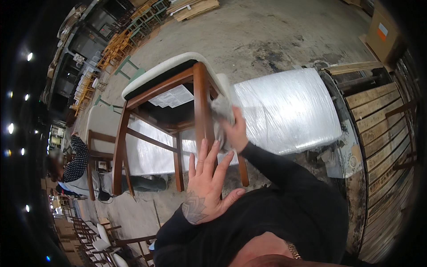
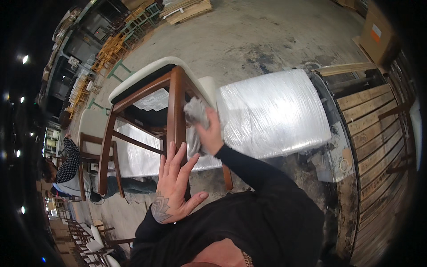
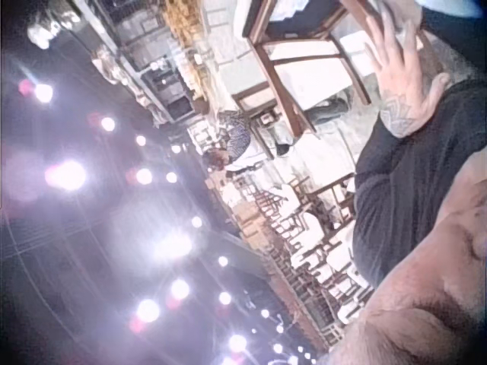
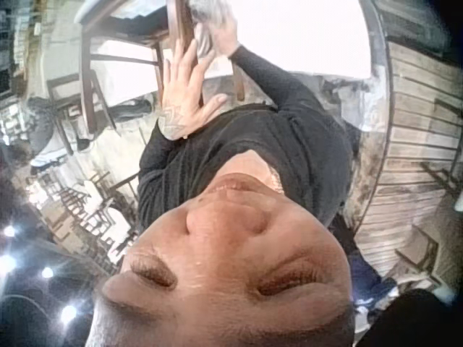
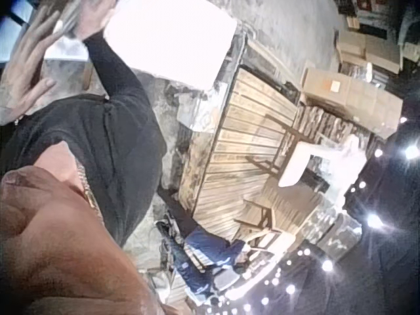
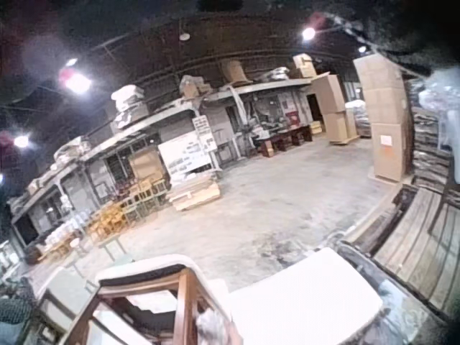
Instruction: The person wipes the wooden frame of a dining chair with a cloth, then places it on a wooden pallet. The person repeats this process with several chairs, wiping each frame and stacking them on the pallet.
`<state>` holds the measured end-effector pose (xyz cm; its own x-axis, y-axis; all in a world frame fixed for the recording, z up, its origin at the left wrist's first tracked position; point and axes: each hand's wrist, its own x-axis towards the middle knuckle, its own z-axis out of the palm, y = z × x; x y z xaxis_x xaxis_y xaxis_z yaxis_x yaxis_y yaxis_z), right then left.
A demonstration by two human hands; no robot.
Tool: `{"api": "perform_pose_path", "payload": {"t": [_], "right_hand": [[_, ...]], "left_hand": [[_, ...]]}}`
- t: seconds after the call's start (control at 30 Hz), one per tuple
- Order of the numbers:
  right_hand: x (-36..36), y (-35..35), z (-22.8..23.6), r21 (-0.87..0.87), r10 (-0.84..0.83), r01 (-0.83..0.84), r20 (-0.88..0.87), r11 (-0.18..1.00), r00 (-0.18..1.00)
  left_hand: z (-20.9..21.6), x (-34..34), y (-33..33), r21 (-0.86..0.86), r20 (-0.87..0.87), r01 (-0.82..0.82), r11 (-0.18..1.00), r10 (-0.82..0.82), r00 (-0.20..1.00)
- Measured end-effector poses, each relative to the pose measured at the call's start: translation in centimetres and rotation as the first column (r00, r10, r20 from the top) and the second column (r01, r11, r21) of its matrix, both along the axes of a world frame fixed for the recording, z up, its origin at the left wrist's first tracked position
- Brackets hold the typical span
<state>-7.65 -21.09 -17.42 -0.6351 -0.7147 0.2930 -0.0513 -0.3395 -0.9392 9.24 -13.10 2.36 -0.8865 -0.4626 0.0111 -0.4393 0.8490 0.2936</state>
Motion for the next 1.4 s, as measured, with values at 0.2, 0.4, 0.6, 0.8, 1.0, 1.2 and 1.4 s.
{"api": "perform_pose_path", "payload": {"t": [0.2,0.4,0.6,0.8,1.0,1.2,1.4], "right_hand": [[-5.2,-13.0,0.3,-0.504,-0.109,-0.041,-0.265,0.863,0.958],[-6.0,-14.2,-11.5,-0.126,-0.241,0.206,-0.447,0.97,0.861],[-10.6,-10.0,-11.1,0.273,0.218,-0.029,-0.692,0.961,0.689],[-10.7,-17.2,-7.3,-0.251,-0.121,-0.167,-0.825,0.954,0.552],[-10.0,-8.1,-19.7,0.738,0.631,-0.103,-0.486,0.667,0.605],[-10.5,-10.9,-17.2,0.074,0.074,-0.033,-0.642,0.997,0.763],[-8.8,-8.4,-24.2,0.465,0.26,0.035,-0.554,0.884,0.79]], "left_hand": [[0.1,0.1,-0.7,0.078,-0.052,0.037,0.996,-0.033,0.998],[-0.1,-0.3,-0.7,0.237,-0.115,-0.122,0.964,0.153,0.982],[-0.7,-1.3,-0.3,0.264,-0.209,-0.265,0.927,0.323,0.923],[-0.8,-1.8,0.5,0.342,-0.209,-0.424,0.839,0.508,0.836],[-1.3,-1.3,0.3,0.319,-0.237,-0.381,0.868,0.462,0.854],[-1.5,-1.3,0.0,0.323,-0.26,-0.373,0.87,0.461,0.849],[-1.8,-1.5,0.4,0.369,-0.28,-0.42,0.829,0.53,0.8]]}}
